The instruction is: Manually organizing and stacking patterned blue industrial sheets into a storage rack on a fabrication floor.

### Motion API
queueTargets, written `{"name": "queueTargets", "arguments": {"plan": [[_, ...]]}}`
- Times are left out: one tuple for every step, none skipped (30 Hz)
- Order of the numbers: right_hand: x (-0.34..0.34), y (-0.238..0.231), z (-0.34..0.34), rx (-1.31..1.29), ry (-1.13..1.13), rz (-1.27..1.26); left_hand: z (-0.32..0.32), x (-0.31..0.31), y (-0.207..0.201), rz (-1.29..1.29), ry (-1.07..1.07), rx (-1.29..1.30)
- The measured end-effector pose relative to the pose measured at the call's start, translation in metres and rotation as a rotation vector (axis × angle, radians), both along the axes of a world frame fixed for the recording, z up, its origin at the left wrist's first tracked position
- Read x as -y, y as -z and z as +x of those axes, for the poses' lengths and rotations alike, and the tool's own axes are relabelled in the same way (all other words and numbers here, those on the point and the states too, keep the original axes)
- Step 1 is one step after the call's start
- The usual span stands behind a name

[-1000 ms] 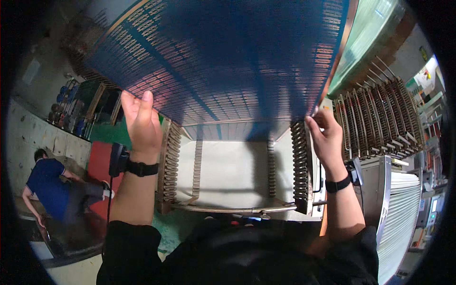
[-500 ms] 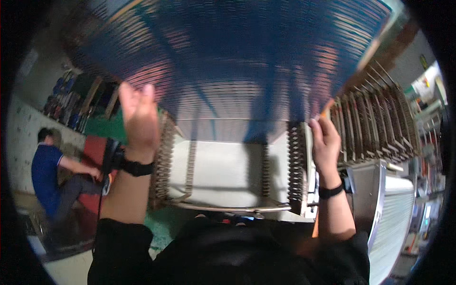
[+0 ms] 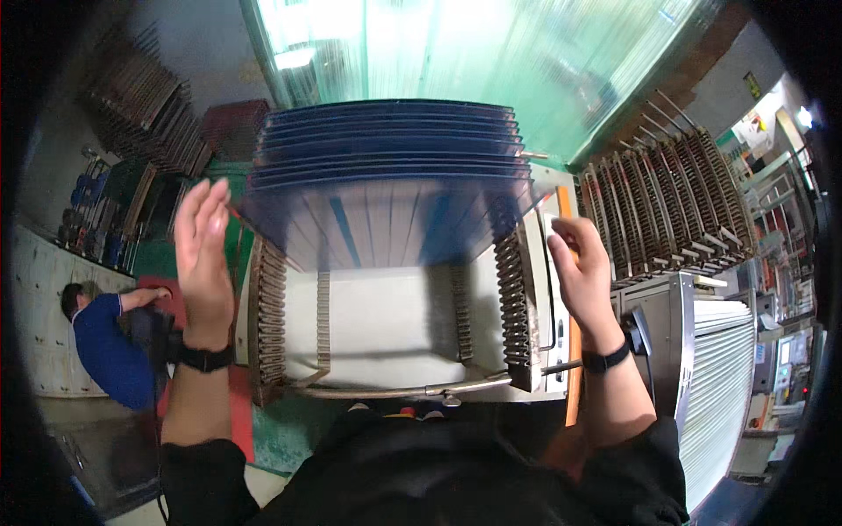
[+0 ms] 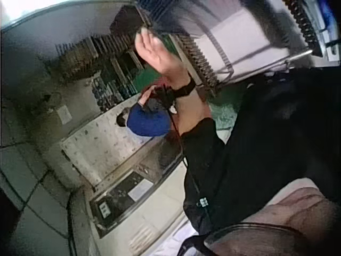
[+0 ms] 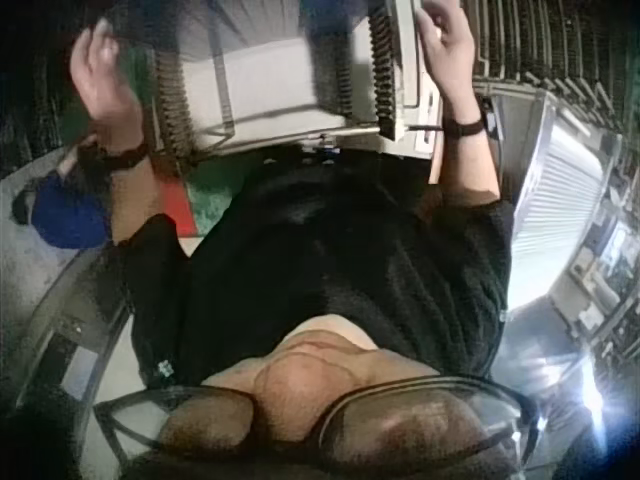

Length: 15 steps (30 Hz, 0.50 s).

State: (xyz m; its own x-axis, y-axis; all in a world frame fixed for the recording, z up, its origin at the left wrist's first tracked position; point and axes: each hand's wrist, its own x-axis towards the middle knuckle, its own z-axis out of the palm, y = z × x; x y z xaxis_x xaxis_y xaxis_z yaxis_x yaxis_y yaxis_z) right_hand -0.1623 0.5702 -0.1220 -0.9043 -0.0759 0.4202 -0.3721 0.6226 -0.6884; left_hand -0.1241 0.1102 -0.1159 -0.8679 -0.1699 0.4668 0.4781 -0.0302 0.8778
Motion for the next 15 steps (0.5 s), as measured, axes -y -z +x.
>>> {"name": "queueTargets", "arguments": {"plan": [[-0.011, -0.001, 0.011, 0.055, 0.009, -0.005, 0.011, 0.007, 0.003, -0.054, -0.154, 0.102], [-0.027, 0.001, 0.025, 0.111, 0.030, 0.002, 0.018, 0.007, 0.011, -0.097, -0.297, 0.206], [-0.042, 0.005, 0.041, 0.162, 0.033, 0.027, 0.029, 0.004, 0.013, -0.098, -0.290, 0.197], [-0.057, 0.005, 0.058, 0.210, 0.040, 0.056, 0.041, 0.001, 0.014, -0.149, -0.277, 0.198], [-0.067, 0.005, 0.073, 0.290, -0.009, 0.138, 0.060, 0.000, 0.009, -0.217, -0.281, 0.199], [-0.073, -0.002, 0.089, 0.371, -0.046, 0.233, 0.076, -0.003, 0.008, -0.273, -0.275, 0.202], [-0.073, -0.011, 0.100, 0.399, -0.160, 0.348, 0.092, -0.007, 0.005, -0.334, -0.275, 0.208], [-0.072, -0.022, 0.109, 0.429, -0.271, 0.470, 0.102, -0.010, 0.003, -0.389, -0.272, 0.216], [-0.067, -0.026, 0.113, 0.418, -0.398, 0.580, 0.108, -0.024, 0.001, -0.536, -0.173, 0.165], [-0.058, -0.025, 0.117, 0.362, -0.487, 0.628, 0.112, -0.044, -0.001, -0.683, -0.075, 0.112], [-0.048, -0.025, 0.120, 0.366, -0.533, 0.656, 0.115, -0.062, -0.001, -0.734, 0.107, 0.159], [-0.039, -0.022, 0.121, 0.364, -0.585, 0.682, 0.116, -0.080, -0.001, -0.783, 0.284, 0.209], [-0.032, -0.013, 0.127, 0.319, -0.564, 0.681, 0.117, -0.100, 0.006, -0.766, 0.426, 0.286], [-0.028, -0.006, 0.132, 0.267, -0.542, 0.677, 0.118, -0.120, 0.012, -0.747, 0.563, 0.359], [-0.027, -0.001, 0.131, 0.166, -0.534, 0.748, 0.120, -0.136, 0.022, -0.859, 0.533, 0.213]]}}
